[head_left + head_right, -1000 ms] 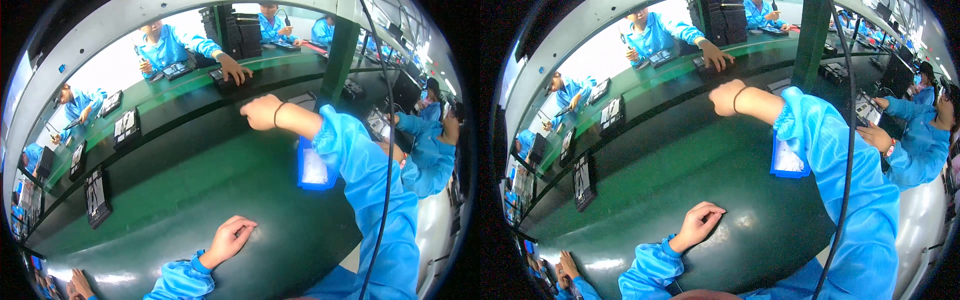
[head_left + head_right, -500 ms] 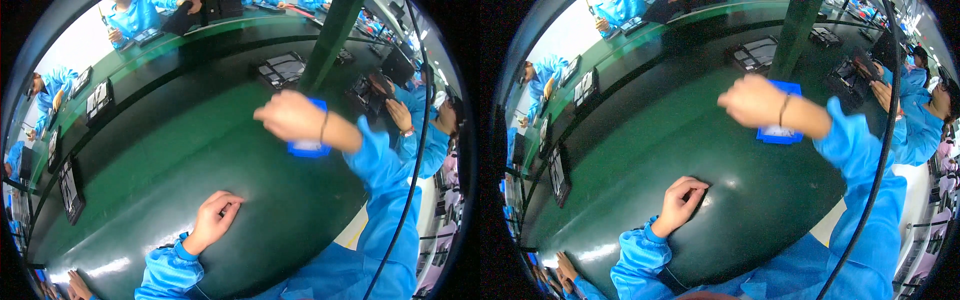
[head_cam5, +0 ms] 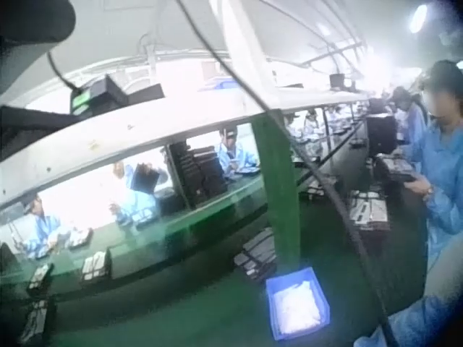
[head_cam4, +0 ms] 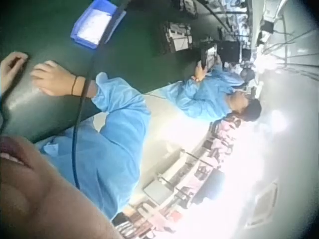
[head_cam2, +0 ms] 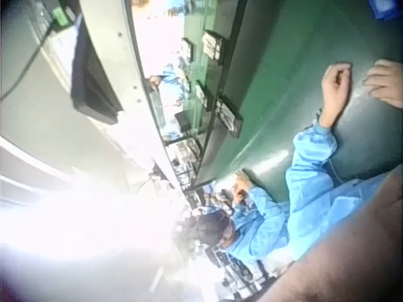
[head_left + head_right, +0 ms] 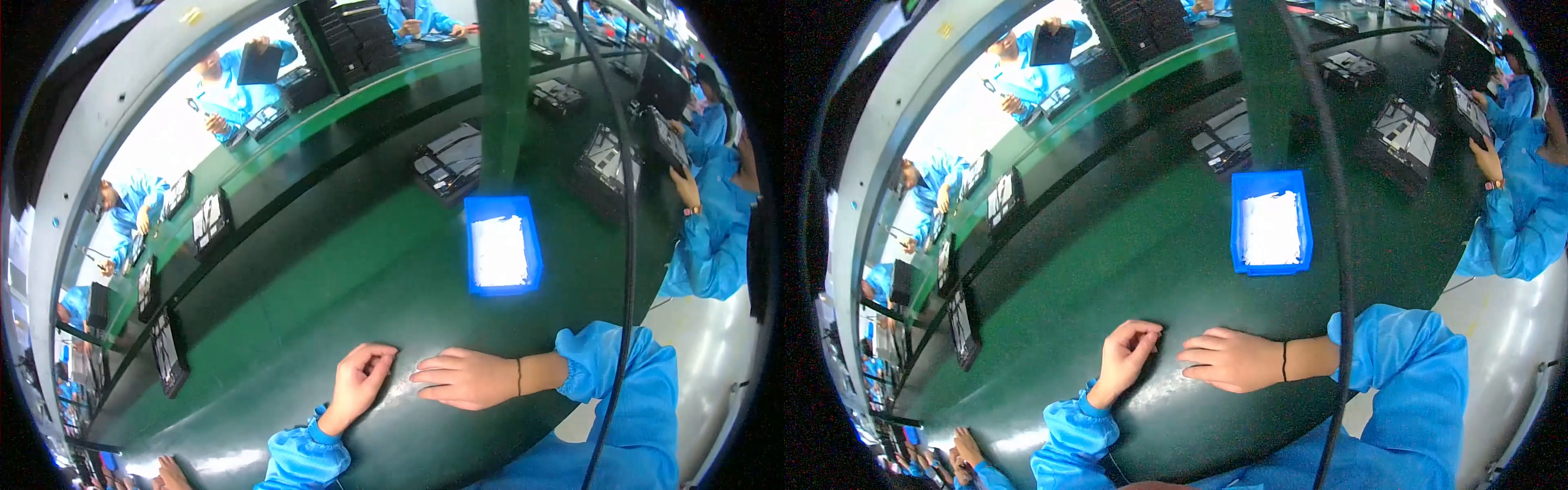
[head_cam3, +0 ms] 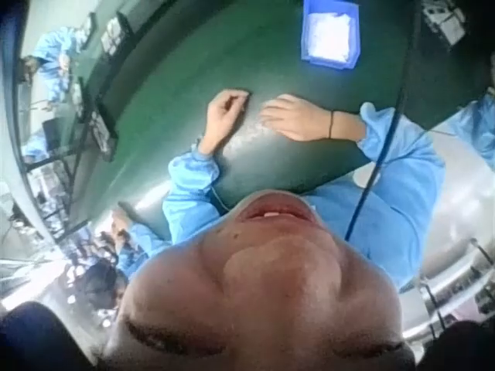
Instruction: The person connects ribbon cables and components inside a tablet assembly by hand.
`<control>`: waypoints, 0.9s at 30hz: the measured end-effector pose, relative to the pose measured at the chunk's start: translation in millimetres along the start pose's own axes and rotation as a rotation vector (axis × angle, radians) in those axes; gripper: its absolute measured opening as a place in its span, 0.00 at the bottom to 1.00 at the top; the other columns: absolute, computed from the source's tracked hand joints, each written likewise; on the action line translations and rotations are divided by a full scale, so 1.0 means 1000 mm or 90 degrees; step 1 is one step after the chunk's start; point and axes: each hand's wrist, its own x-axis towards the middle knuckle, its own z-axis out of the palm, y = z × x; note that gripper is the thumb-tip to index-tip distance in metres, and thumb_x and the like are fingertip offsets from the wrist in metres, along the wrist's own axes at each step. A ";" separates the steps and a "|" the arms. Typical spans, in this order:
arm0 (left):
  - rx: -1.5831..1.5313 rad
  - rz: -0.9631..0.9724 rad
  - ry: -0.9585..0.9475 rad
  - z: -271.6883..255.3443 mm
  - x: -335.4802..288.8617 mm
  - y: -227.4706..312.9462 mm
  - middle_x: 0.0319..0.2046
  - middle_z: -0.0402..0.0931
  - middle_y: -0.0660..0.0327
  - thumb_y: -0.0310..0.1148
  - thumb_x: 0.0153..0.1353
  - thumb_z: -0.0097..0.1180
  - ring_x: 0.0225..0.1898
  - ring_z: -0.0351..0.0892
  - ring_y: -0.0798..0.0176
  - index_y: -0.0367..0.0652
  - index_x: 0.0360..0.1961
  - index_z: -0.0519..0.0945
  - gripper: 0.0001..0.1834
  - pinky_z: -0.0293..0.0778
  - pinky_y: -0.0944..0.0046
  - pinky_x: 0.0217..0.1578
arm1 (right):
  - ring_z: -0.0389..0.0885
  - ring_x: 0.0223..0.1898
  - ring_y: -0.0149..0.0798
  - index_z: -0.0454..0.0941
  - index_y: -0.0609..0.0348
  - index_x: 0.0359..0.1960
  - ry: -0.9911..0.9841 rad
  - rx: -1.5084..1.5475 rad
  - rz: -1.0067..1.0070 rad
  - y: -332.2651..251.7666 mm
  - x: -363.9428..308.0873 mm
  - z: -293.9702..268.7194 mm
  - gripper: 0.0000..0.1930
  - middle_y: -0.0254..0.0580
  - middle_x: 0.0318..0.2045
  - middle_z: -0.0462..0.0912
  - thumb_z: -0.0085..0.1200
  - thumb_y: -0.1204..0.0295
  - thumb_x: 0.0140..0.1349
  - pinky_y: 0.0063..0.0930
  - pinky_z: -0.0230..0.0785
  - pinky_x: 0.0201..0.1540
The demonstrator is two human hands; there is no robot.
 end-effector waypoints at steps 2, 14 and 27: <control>0.030 -0.082 -0.053 -0.001 0.019 0.005 0.34 0.79 0.65 0.30 0.66 0.55 0.28 0.74 0.74 0.38 0.45 0.81 0.09 0.72 0.74 0.29 | 0.69 0.60 0.44 0.75 0.53 0.50 0.004 -0.005 -0.019 -0.003 -0.005 -0.002 0.19 0.43 0.59 0.73 0.57 0.68 0.55 0.40 0.63 0.57; 0.186 0.012 -0.184 0.028 0.181 0.061 0.33 0.82 0.60 0.34 0.62 0.54 0.34 0.79 0.67 0.37 0.43 0.81 0.13 0.76 0.64 0.38 | 0.68 0.62 0.51 0.74 0.58 0.49 0.066 0.063 -0.046 0.001 -0.020 0.006 0.17 0.50 0.58 0.73 0.54 0.68 0.59 0.46 0.61 0.62; 0.110 -0.313 0.019 0.018 0.291 0.040 0.30 0.74 0.67 0.56 0.54 0.62 0.23 0.69 0.67 0.45 0.34 0.80 0.23 0.64 0.63 0.25 | 0.68 0.61 0.49 0.75 0.59 0.51 0.047 0.049 -0.047 -0.003 -0.014 0.008 0.20 0.48 0.58 0.73 0.56 0.66 0.58 0.42 0.62 0.59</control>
